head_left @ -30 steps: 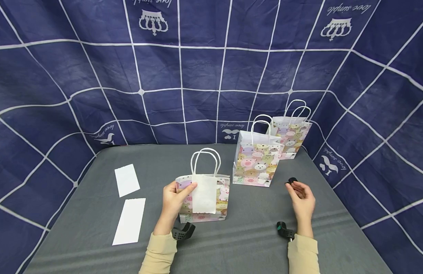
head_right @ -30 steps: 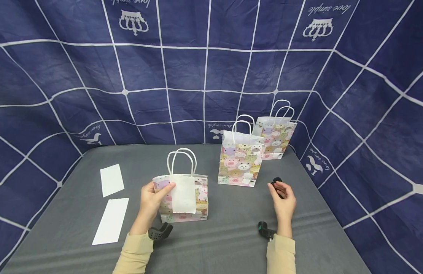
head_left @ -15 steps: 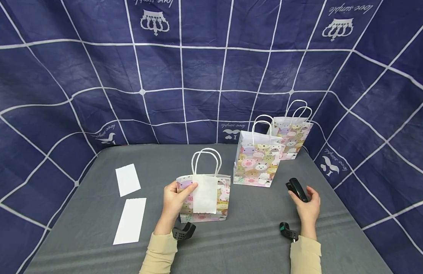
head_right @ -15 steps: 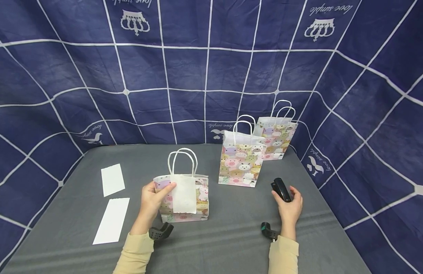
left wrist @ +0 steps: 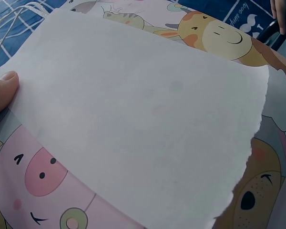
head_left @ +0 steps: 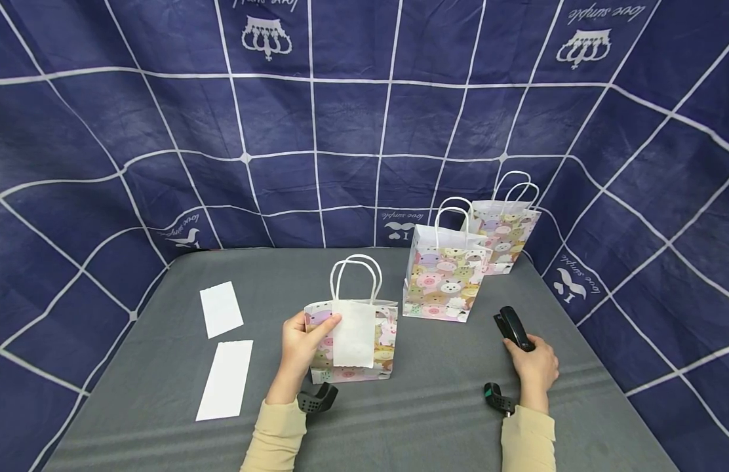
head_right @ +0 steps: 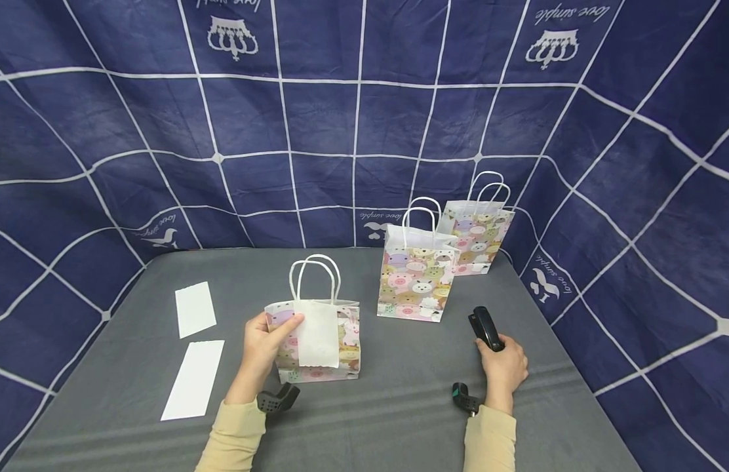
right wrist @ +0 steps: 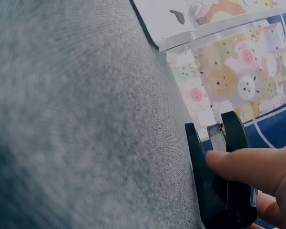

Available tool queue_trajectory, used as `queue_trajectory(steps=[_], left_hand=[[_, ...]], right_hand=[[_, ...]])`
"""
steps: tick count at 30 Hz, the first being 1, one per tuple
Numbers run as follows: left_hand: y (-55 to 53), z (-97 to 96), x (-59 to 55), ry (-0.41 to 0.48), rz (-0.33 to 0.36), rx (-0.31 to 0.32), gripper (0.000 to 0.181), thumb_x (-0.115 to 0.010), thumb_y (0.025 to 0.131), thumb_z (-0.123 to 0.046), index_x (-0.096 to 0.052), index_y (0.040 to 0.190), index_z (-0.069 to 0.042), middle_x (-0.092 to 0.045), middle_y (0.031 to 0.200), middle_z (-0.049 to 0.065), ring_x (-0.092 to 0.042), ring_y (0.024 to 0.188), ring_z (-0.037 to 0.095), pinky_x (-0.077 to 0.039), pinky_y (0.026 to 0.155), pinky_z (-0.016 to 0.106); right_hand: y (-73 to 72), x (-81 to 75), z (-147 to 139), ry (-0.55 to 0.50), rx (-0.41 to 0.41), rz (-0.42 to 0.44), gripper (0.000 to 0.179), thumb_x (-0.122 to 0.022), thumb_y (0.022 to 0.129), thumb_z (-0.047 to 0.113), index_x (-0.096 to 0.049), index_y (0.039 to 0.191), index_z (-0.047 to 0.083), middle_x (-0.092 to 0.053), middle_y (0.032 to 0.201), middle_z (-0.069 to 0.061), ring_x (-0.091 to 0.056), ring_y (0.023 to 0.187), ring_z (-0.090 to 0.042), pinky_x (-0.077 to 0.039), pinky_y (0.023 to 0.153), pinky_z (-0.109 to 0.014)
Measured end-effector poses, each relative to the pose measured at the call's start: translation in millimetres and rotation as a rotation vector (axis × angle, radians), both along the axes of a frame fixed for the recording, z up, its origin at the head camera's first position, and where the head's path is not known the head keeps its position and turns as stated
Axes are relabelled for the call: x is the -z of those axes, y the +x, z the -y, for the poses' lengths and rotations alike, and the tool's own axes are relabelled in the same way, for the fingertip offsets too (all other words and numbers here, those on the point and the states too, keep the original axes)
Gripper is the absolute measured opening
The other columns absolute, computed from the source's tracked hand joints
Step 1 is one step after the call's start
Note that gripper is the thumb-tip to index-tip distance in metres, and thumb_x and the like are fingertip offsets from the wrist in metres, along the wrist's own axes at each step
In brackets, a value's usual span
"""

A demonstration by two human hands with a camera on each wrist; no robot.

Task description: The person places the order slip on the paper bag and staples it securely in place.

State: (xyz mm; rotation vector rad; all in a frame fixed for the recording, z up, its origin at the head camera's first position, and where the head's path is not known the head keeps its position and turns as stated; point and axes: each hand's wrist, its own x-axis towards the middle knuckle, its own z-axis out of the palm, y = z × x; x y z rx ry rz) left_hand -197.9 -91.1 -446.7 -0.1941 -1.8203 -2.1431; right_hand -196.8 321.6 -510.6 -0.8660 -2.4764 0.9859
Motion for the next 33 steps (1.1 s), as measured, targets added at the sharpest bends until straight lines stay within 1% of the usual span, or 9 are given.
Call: queue_trajectory(steps=[5, 8, 12, 15, 18, 23, 27, 31, 33], left_hand=[[7.7, -1.1, -13.2, -0.025, -0.022, 0.008, 0.011, -0.072, 0.078, 0.004, -0.065, 0.084, 0.010, -0.067, 0.070, -0.003, -0.061, 0.057, 0.012, -0.052, 0.050, 0.027], [11.3, -1.5, -19.1, -0.031, -0.029, 0.005, 0.013, -0.072, 0.078, 0.004, -0.064, 0.084, 0.012, -0.067, 0.070, -0.004, -0.061, 0.057, 0.011, -0.052, 0.050, 0.026], [11.5, -1.8, -19.0, -0.024, -0.029, 0.003, 0.013, -0.073, 0.078, 0.004, -0.064, 0.084, 0.012, -0.067, 0.069, -0.003, -0.061, 0.057, 0.012, -0.052, 0.050, 0.026], [11.0, -1.7, -17.8, -0.017, -0.030, 0.007, 0.012, -0.073, 0.078, 0.003, -0.065, 0.083, 0.011, -0.067, 0.069, -0.003, -0.062, 0.057, 0.012, -0.052, 0.050, 0.026], [10.7, -1.3, -16.8, -0.021, -0.037, 0.008, 0.012, -0.073, 0.078, 0.004, -0.064, 0.083, 0.011, -0.067, 0.069, -0.003, -0.061, 0.056, 0.011, -0.052, 0.049, 0.026], [10.6, -1.4, -16.7, -0.027, -0.041, 0.002, 0.012, -0.073, 0.078, 0.005, -0.064, 0.083, 0.012, -0.066, 0.068, -0.003, -0.060, 0.056, 0.011, -0.051, 0.049, 0.026], [10.8, -1.6, -17.4, -0.020, -0.022, 0.003, 0.014, -0.073, 0.078, 0.004, -0.064, 0.084, 0.012, -0.067, 0.069, -0.003, -0.061, 0.057, 0.012, -0.052, 0.050, 0.026], [11.0, -1.8, -17.7, -0.012, -0.016, 0.009, 0.015, -0.073, 0.078, 0.003, -0.064, 0.086, 0.013, -0.067, 0.070, -0.003, -0.062, 0.058, 0.012, -0.052, 0.051, 0.027], [11.1, -2.1, -17.5, -0.007, -0.013, 0.012, 0.015, -0.073, 0.078, 0.003, -0.064, 0.086, 0.012, -0.067, 0.070, -0.003, -0.062, 0.058, 0.013, -0.052, 0.051, 0.027]], right_hand=[[-0.2, 0.6, 0, -0.006, 0.024, -0.029, 0.048, -0.062, 0.087, 0.027, -0.053, 0.121, -0.005, -0.048, 0.123, -0.032, -0.038, 0.113, -0.050, -0.022, 0.095, -0.059], [-0.2, 0.5, 0, -0.013, 0.036, -0.066, 0.047, -0.063, 0.087, 0.028, -0.055, 0.119, -0.005, -0.051, 0.121, -0.031, -0.039, 0.113, -0.049, -0.023, 0.096, -0.057], [0.5, -0.4, 1, -0.027, 0.056, -0.137, 0.047, -0.065, 0.087, 0.029, -0.057, 0.118, -0.005, -0.053, 0.119, -0.030, -0.042, 0.113, -0.047, -0.026, 0.098, -0.052], [0.0, 0.1, 1, -0.036, 0.074, -0.189, 0.046, -0.066, 0.086, 0.029, -0.058, 0.117, -0.005, -0.054, 0.118, -0.029, -0.045, 0.112, -0.045, -0.030, 0.096, -0.051], [-1.3, 1.3, 2, -0.064, 0.090, -0.250, 0.046, -0.067, 0.086, 0.030, -0.059, 0.117, -0.003, -0.055, 0.118, -0.027, -0.048, 0.111, -0.043, -0.032, 0.094, -0.050], [-4.2, 2.9, 2, -0.120, 0.115, -0.348, 0.048, -0.068, 0.086, 0.034, -0.058, 0.118, 0.000, -0.057, 0.120, -0.025, -0.049, 0.112, -0.042, -0.034, 0.094, -0.049], [-6.4, 2.8, 3, -0.138, 0.128, -0.389, 0.048, -0.070, 0.084, 0.036, -0.059, 0.117, 0.002, -0.058, 0.119, -0.023, -0.050, 0.113, -0.040, -0.034, 0.093, -0.047], [-7.1, 1.6, 5, -0.147, 0.122, -0.411, 0.049, -0.071, 0.083, 0.035, -0.060, 0.116, 0.002, -0.059, 0.118, -0.021, -0.052, 0.112, -0.038, -0.035, 0.091, -0.046], [-7.6, 1.4, 6, -0.144, 0.119, -0.419, 0.049, -0.072, 0.083, 0.036, -0.060, 0.116, 0.002, -0.059, 0.118, -0.020, -0.053, 0.109, -0.035, -0.037, 0.088, -0.041]])
